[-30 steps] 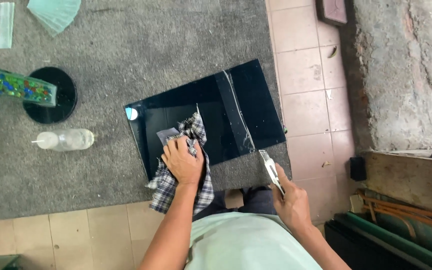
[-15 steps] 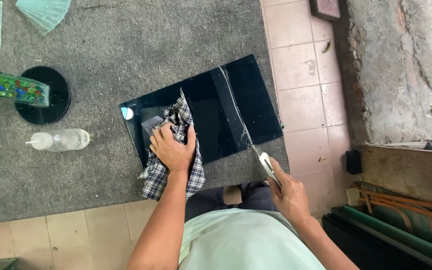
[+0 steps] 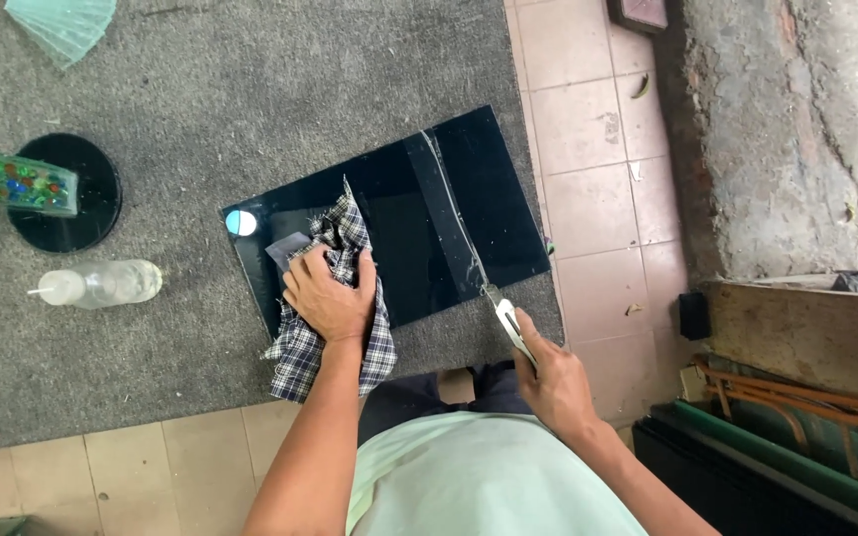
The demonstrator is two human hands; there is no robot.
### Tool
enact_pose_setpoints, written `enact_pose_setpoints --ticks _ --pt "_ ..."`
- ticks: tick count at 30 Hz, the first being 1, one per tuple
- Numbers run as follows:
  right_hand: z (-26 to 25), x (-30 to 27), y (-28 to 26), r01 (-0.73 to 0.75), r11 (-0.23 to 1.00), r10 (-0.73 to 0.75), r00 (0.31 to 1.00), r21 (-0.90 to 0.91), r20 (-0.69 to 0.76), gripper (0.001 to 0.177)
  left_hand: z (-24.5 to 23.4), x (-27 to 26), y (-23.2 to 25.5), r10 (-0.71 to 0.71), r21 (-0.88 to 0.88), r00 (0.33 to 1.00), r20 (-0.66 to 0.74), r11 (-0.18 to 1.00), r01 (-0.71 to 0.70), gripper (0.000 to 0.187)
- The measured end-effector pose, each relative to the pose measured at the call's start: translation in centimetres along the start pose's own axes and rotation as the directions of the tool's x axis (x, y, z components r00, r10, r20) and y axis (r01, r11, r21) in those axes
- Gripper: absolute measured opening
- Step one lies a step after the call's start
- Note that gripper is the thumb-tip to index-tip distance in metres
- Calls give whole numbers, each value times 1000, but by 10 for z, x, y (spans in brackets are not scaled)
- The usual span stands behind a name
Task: Scraping residue off a black glass panel using a small blade and wiping it clean with a cloth.
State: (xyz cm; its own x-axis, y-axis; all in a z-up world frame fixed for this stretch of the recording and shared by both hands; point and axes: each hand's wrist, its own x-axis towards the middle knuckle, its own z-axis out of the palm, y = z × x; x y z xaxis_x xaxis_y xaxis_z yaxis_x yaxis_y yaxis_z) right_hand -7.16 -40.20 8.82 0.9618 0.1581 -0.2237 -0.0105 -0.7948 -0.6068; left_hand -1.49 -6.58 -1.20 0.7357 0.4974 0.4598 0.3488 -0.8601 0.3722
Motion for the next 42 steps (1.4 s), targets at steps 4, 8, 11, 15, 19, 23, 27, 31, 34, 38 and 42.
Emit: enact_pose_setpoints --ticks 4,8,11,15,19,23,27,31,34,38,42 --pt "-9 -1 4 -2 1000 2 1000 3 -9 64 -27 16 23 -77 -61 991 111 995 85 84" --pt "-8 -1 9 -12 1000 12 1000 -9 22 63 -77 37 78 149 3 987 61 989 -150 76" --pt "3 4 23 14 999 -14 1000 50 7 64 -54 23 98 404 -109 904 139 914 -391 34" --pt "-4 -7 22 -29 995 30 1000 98 -8 67 -23 11 124 712 -590 424 560 702 -398 45" --pt "-21 -26 20 -135 978 145 988 158 -59 65 4 19 132 758 -651 271 593 650 -393 30" --pt "-23 -36 38 -249 962 241 967 114 81 70 10 29 137 794 -685 91 601 570 -454 48" --pt "-18 -30 36 -188 974 188 982 128 10 66 18 31 139 856 -686 74 512 458 -565 23" --pt "-6 -19 32 -88 989 99 991 116 -86 62 20 32 137 865 -668 81 495 438 -602 22" --pt "-1 -18 34 -80 988 94 990 133 -102 60 29 27 134 861 -674 69 504 442 -592 17" --pt "-11 -21 23 -100 986 115 987 132 -112 60 45 23 130 881 -706 28 472 397 -586 21" --pt "-8 -26 24 -105 985 121 986 136 -117 61 39 31 132 926 -743 14 377 311 -593 19"
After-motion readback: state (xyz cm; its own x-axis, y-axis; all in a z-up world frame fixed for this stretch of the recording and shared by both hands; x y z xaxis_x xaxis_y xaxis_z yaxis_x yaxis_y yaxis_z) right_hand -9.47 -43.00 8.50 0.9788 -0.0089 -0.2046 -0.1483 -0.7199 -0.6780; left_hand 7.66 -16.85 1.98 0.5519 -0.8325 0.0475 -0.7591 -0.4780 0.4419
